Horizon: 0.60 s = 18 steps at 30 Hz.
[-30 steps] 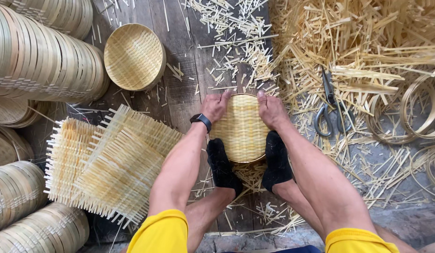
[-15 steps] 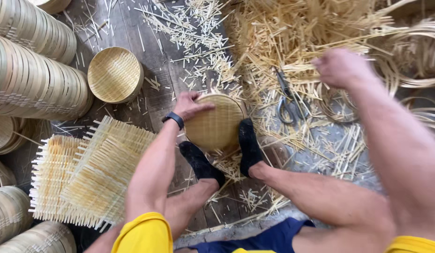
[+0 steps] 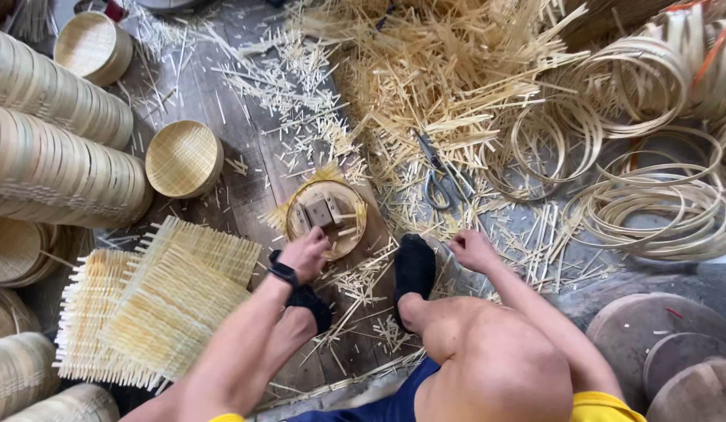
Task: The person assembles a circular bamboo basket component by placing a woven mat onto a wooden mold, fitting a bamboo hoop over it, and trimming the excess bamboo with shears.
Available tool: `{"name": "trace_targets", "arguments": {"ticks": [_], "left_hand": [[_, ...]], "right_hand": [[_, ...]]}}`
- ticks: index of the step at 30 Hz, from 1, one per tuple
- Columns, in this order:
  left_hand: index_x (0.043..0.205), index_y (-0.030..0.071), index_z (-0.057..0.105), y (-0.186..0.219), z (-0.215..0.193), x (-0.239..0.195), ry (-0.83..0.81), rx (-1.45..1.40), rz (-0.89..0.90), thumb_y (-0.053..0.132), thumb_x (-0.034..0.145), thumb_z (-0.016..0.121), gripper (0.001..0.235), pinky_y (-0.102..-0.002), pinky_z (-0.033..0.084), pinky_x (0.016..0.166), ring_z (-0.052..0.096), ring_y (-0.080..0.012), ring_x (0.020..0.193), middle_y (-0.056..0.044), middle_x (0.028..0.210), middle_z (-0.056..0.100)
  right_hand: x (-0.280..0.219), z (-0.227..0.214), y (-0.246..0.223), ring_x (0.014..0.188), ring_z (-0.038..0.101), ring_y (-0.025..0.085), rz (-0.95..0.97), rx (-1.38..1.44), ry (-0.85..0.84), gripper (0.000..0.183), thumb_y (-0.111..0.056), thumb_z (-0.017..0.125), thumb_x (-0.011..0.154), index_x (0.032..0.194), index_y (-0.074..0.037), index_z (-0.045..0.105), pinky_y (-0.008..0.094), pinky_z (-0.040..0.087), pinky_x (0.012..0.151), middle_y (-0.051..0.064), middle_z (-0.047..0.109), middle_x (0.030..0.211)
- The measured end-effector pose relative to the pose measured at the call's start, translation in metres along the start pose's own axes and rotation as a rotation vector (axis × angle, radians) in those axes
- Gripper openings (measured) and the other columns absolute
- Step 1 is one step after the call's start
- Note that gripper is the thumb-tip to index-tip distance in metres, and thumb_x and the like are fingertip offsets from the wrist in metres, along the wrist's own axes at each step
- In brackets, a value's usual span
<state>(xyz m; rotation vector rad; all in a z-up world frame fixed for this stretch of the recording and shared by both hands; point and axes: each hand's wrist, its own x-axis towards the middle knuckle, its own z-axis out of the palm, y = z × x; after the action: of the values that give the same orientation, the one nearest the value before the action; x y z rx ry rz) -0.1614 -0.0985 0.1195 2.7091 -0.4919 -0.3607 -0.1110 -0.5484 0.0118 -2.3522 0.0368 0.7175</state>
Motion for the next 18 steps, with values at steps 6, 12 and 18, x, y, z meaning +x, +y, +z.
{"name": "trace_targets", "arguments": {"ticks": [6, 12, 18], "left_hand": [[0.105, 0.009, 0.065, -0.026, -0.166, 0.027, -0.419, 0.511, 0.063, 0.031, 0.087, 0.069, 0.028, -0.045, 0.054, 0.078, 0.063, -0.0259, 0.097, -0.012, 0.107, 0.059], [0.136, 0.006, 0.057, -0.041, -0.155, 0.048, -0.184, 0.31, -0.014, 0.055, 0.083, 0.072, 0.074, -0.048, 0.048, 0.093, 0.058, -0.0281, 0.111, -0.016, 0.122, 0.061], [0.145, 0.015, 0.043, -0.039, -0.03, 0.088, 0.149, 0.125, -0.085, 0.076, 0.05, 0.084, 0.12, -0.071, 0.032, 0.106, 0.05, -0.0436, 0.126, -0.021, 0.137, 0.054]], "right_hand": [[0.082, 0.026, 0.003, 0.118, 0.059, 0.04, -0.05, -0.133, 0.245, 0.046, -0.032, 0.071, 0.089, 0.126, -0.005, 0.064, 0.049, 0.049, 0.101, 0.022, 0.062, 0.128], [0.154, 0.023, -0.013, 0.132, 0.042, 0.042, 0.065, -0.463, 0.259, 0.077, -0.038, 0.078, 0.086, 0.139, 0.008, 0.046, 0.054, 0.036, 0.111, 0.03, 0.048, 0.139], [0.175, 0.007, -0.019, 0.108, 0.063, 0.037, 0.214, -0.327, -0.014, 0.069, -0.02, 0.082, 0.076, 0.133, 0.006, 0.052, 0.047, 0.051, 0.1, 0.028, 0.064, 0.12]]}}
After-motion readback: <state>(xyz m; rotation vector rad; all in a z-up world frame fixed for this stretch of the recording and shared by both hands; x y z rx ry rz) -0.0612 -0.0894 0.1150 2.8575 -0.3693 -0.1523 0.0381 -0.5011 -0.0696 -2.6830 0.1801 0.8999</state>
